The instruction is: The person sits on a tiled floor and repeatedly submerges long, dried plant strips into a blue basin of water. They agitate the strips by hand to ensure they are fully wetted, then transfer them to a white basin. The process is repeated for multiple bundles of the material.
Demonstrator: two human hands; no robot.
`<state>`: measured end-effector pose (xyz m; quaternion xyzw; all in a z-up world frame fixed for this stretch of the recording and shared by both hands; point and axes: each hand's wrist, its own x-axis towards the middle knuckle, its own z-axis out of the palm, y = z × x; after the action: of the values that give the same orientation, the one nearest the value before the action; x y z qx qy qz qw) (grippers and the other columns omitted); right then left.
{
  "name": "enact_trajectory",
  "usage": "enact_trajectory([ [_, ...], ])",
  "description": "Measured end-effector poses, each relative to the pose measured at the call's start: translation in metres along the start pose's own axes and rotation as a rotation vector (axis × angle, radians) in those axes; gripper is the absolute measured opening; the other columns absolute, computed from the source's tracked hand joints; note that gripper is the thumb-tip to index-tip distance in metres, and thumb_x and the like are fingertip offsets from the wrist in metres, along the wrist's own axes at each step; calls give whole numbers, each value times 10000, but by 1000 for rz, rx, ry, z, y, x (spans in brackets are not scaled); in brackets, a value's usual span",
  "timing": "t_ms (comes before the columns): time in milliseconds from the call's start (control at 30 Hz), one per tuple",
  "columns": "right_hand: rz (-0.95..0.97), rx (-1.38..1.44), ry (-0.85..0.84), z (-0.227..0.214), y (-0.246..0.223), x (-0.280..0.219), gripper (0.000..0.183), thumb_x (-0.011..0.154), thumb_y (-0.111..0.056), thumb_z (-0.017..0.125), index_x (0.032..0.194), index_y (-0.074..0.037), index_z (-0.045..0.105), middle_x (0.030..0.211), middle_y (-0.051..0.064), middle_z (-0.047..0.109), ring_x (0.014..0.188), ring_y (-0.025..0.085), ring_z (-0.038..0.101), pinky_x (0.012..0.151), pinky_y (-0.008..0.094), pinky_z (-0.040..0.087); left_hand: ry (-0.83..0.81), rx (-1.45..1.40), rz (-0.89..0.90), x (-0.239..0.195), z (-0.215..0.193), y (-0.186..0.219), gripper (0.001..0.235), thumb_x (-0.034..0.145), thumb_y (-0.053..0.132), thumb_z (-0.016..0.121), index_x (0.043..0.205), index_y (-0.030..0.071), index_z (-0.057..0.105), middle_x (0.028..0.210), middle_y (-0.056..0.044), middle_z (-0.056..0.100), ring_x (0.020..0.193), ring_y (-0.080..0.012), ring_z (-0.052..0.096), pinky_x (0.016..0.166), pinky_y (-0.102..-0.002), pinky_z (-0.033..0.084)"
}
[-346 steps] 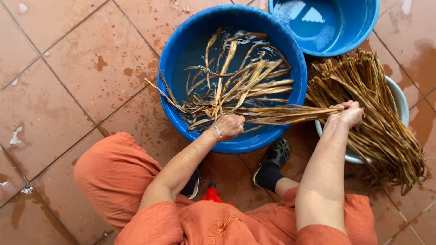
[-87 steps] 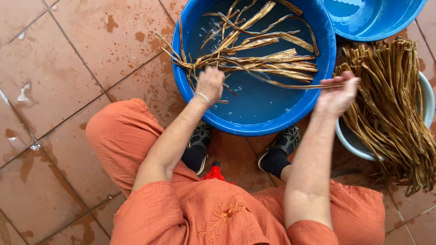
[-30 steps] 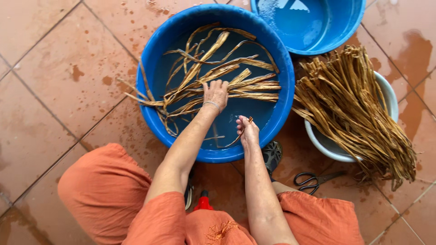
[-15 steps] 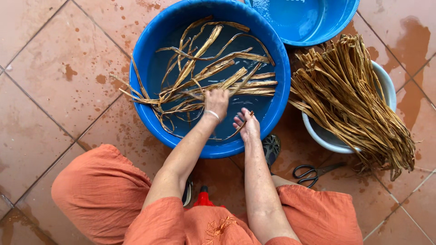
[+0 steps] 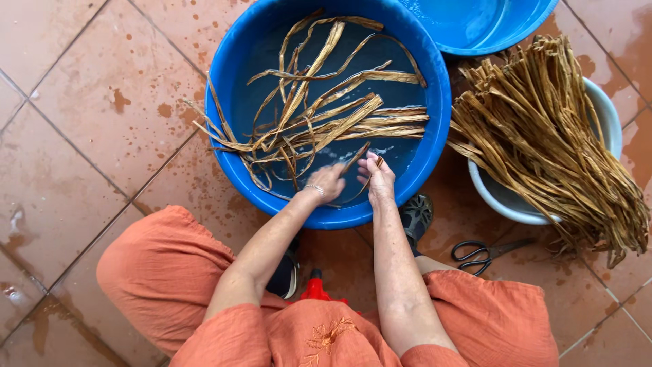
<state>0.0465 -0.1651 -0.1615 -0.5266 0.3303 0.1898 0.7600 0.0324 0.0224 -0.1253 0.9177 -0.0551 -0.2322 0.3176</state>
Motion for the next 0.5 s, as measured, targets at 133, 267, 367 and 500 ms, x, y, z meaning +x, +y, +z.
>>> enact_trajectory([
  [133, -69, 89, -34, 3, -2, -8, 304, 1066, -259, 606, 1297, -73, 672, 1039, 69, 678, 903, 182, 627, 712, 388, 536, 92, -506, -212, 27, 12, 42, 425, 965, 437, 563, 1265, 137, 602, 1118, -196, 723, 1080, -401, 670, 919, -464, 524],
  [267, -10, 157, 38, 0, -35, -22, 274, 1043, -295, 541, 1243, -146, 655, 1091, 13, 705, 939, 137, 644, 751, 353, 571, 180, -576, -243, 33, 11, 67, 340, 962, 399, 572, 1099, 118, 706, 979, -143, 770, 934, -324, 731, 813, -420, 552],
  [367, -78, 197, -61, 6, -56, -39, 259, 1047, -285, 539, 1225, -133, 651, 1153, 75, 732, 1010, 179, 673, 790, 356, 555, 73, -714, -278, 15, 3, 72, 318, 991, 366, 582, 1052, 76, 698, 846, -160, 738, 759, -261, 719, 682, -383, 561],
  [500, -204, 125, -169, 19, -73, -57, 257, 1073, -211, 592, 1215, -16, 682, 1257, 118, 726, 1085, 215, 652, 896, 375, 528, -12, -874, -297, 6, -9, 79, 334, 1014, 364, 613, 990, 35, 668, 772, -124, 706, 618, -171, 665, 557, -338, 538],
])
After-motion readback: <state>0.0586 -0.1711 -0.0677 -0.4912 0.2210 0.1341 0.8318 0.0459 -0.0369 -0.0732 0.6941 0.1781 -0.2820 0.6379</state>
